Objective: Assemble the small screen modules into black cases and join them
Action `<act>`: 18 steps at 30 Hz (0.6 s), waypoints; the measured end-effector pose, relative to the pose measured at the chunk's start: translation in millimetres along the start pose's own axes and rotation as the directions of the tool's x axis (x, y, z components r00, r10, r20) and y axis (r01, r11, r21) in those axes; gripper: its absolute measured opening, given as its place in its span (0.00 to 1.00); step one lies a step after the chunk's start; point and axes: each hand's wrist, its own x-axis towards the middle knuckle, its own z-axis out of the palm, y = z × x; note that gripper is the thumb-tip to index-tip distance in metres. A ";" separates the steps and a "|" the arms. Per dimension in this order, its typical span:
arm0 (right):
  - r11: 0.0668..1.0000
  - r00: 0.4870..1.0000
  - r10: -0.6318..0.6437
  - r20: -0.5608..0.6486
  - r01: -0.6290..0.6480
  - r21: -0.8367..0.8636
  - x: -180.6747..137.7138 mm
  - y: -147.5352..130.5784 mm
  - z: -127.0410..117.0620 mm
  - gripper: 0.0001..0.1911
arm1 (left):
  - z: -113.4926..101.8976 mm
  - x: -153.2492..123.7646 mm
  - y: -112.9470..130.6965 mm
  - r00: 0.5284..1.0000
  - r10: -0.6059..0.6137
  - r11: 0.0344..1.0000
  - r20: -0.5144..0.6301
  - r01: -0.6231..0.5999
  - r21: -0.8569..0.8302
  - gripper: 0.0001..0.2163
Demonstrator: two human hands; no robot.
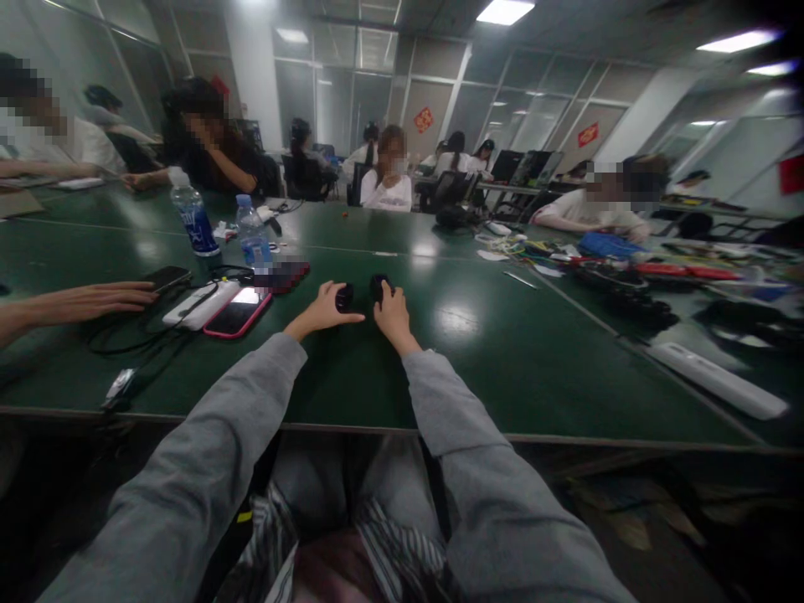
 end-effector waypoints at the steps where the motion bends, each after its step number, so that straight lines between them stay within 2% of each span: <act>1: 1.000 1.000 0.008 0.016 -0.008 -0.004 -0.5 -0.4 -0.7 0.31 | 0.8 -5.5 2.2 0.999 -0.009 0.998 0.036 0.007 0.067 0.45; 5: 1.000 0.999 0.016 0.045 -0.016 0.008 -1.8 -3.4 -2.5 0.31 | 8.1 -19.8 10.4 0.997 0.030 0.974 -0.074 -0.013 0.226 0.31; 8: 0.998 0.998 0.045 0.032 -0.046 0.030 0.1 -2.9 -5.1 0.30 | 9.2 -18.3 18.5 0.980 0.148 0.967 -0.135 -0.115 0.229 0.27; 10: 0.993 0.993 0.103 -0.061 -0.100 0.057 3.5 0.4 -10.8 0.30 | 3.6 -14.7 25.0 0.934 0.240 0.961 -0.264 -0.191 0.200 0.26; 13: 0.982 0.933 0.171 -0.317 -0.134 0.133 8.8 5.7 -25.5 0.29 | -13.0 -10.6 31.5 0.791 0.277 0.961 -0.545 -0.217 0.172 0.27; 15: 0.982 0.890 0.148 -0.431 -0.080 0.172 9.8 4.8 -34.9 0.29 | -24.3 -8.9 29.6 0.717 0.269 0.963 -0.644 -0.211 0.167 0.26; 16: 0.982 0.885 0.122 -0.449 -0.043 0.183 9.3 2.3 -37.9 0.29 | -28.5 -8.0 26.2 0.702 0.260 0.966 -0.663 -0.199 0.168 0.25; 18: 0.982 0.900 0.070 -0.431 0.014 0.187 6.9 -5.6 -39.5 0.29 | -32.0 -5.4 14.9 0.705 0.228 0.974 -0.671 -0.153 0.170 0.25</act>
